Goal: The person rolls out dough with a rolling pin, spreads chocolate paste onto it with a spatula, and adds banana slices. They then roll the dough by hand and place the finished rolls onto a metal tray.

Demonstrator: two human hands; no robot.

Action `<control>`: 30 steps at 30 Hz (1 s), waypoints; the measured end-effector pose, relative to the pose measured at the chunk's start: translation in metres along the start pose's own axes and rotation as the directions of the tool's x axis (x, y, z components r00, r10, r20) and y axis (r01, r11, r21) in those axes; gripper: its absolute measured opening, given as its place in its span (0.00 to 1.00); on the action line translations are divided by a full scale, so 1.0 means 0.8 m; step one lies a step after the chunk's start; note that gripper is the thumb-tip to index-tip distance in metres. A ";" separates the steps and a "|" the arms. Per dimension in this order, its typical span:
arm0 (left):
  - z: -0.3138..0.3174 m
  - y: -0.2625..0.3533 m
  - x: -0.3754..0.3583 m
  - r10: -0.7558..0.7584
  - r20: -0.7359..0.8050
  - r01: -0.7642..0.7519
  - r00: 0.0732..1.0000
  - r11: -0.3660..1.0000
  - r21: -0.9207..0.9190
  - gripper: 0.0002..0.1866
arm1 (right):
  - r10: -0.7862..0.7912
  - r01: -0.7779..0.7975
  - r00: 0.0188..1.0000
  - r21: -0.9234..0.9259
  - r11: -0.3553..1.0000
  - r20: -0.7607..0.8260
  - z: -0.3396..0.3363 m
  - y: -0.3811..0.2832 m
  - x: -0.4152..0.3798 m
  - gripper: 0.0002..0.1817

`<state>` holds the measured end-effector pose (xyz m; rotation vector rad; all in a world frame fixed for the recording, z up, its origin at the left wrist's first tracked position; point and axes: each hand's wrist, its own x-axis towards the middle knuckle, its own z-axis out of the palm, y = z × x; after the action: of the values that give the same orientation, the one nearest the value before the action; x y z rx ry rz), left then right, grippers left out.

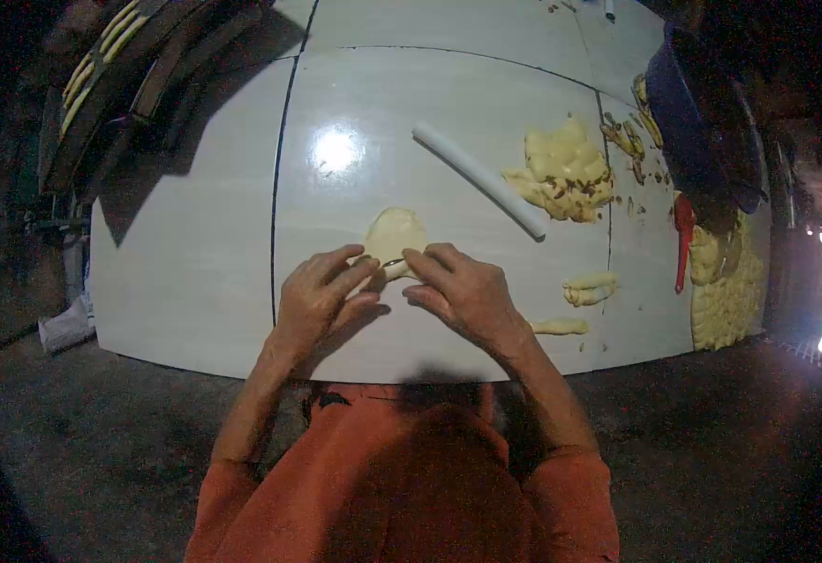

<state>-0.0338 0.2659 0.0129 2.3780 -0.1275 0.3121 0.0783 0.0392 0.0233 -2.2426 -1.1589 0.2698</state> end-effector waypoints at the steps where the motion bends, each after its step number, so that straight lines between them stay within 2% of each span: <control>1: -0.005 0.005 0.004 0.066 0.007 -0.066 0.998 0.994 0.084 0.17 | -0.072 0.076 0.997 -0.099 0.992 0.038 -0.003 -0.002 0.001 0.19; 3: 0.010 -0.007 -0.002 0.066 0.028 -0.069 0.997 0.994 0.085 0.18 | -0.109 0.107 0.994 -0.120 0.987 -0.013 0.011 0.008 0.001 0.19; 6: 0.017 -0.013 0.007 0.082 0.021 -0.084 0.996 0.991 0.105 0.15 | -0.192 0.184 0.980 -0.143 0.972 -0.047 0.019 0.017 0.009 0.11; 7: 0.016 -0.015 0.012 0.082 0.022 -0.084 0.996 0.991 0.104 0.15 | -0.191 0.182 0.981 -0.143 0.973 -0.047 0.017 0.018 0.011 0.11; 9: 0.014 -0.017 0.021 0.078 0.020 -0.079 0.997 0.994 0.073 0.10 | -0.037 0.038 0.999 -0.054 0.998 0.023 0.010 0.016 0.014 0.09; 11: 0.009 -0.010 0.031 0.030 0.023 -0.031 0.999 0.997 0.064 0.07 | 0.012 -0.012 0.999 -0.018 1.000 -0.032 0.014 0.019 0.017 0.08; 13: 0.011 -0.004 0.036 -0.226 -0.029 0.224 0.974 0.973 -0.052 0.06 | 0.188 -0.190 0.981 -0.036 0.981 -0.052 0.014 0.019 0.018 0.10; 14: 0.009 -0.003 0.036 -0.235 -0.023 0.233 0.972 0.970 -0.074 0.07 | 0.190 -0.192 0.980 -0.037 0.981 -0.053 0.015 0.019 0.018 0.10; 15: 0.014 -0.015 0.029 -0.233 -0.021 0.231 0.972 0.970 -0.077 0.07 | 0.177 -0.179 0.977 -0.012 0.984 -0.118 0.018 0.018 0.017 0.10; 17: 0.031 -0.046 0.008 0.059 -0.053 -0.059 0.997 0.998 0.016 0.10 | 0.148 -0.145 0.958 0.033 0.989 -0.246 0.023 0.017 0.014 0.09; 19: 0.007 -0.027 0.016 0.055 -0.030 -0.056 0.998 0.998 -0.033 0.11 | 0.100 -0.091 0.969 0.049 0.995 -0.225 0.019 0.023 0.005 0.10; 21: 0.001 -0.023 0.014 0.098 0.047 -0.101 0.994 0.992 0.073 0.15 | -0.136 0.114 0.982 -0.163 0.980 -0.132 0.017 0.023 0.002 0.11; 22: 0.005 -0.027 0.017 0.074 0.057 -0.080 0.996 0.992 0.101 0.13 | -0.165 0.139 0.974 -0.164 0.977 -0.153 0.024 0.032 0.001 0.13; 26: 0.016 -0.027 0.033 -0.015 -0.056 0.021 0.998 0.994 0.108 0.14 | -0.122 0.089 0.969 -0.161 0.983 -0.212 0.032 0.040 0.016 0.13; 29: 0.012 -0.022 0.023 -0.007 -0.093 0.016 0.996 0.995 0.101 0.15 | -0.046 0.016 0.959 -0.108 0.994 -0.281 0.025 0.027 0.011 0.13; 30: 0.011 -0.023 0.016 0.058 -0.043 -0.055 0.997 0.995 0.078 0.16 | -0.173 0.129 0.940 -0.163 0.978 -0.293 0.026 0.031 0.009 0.18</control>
<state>-0.0163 0.2736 -0.0023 2.4449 -0.1649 0.4042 0.0906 0.0428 -0.0075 -2.2005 -1.2021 -0.2229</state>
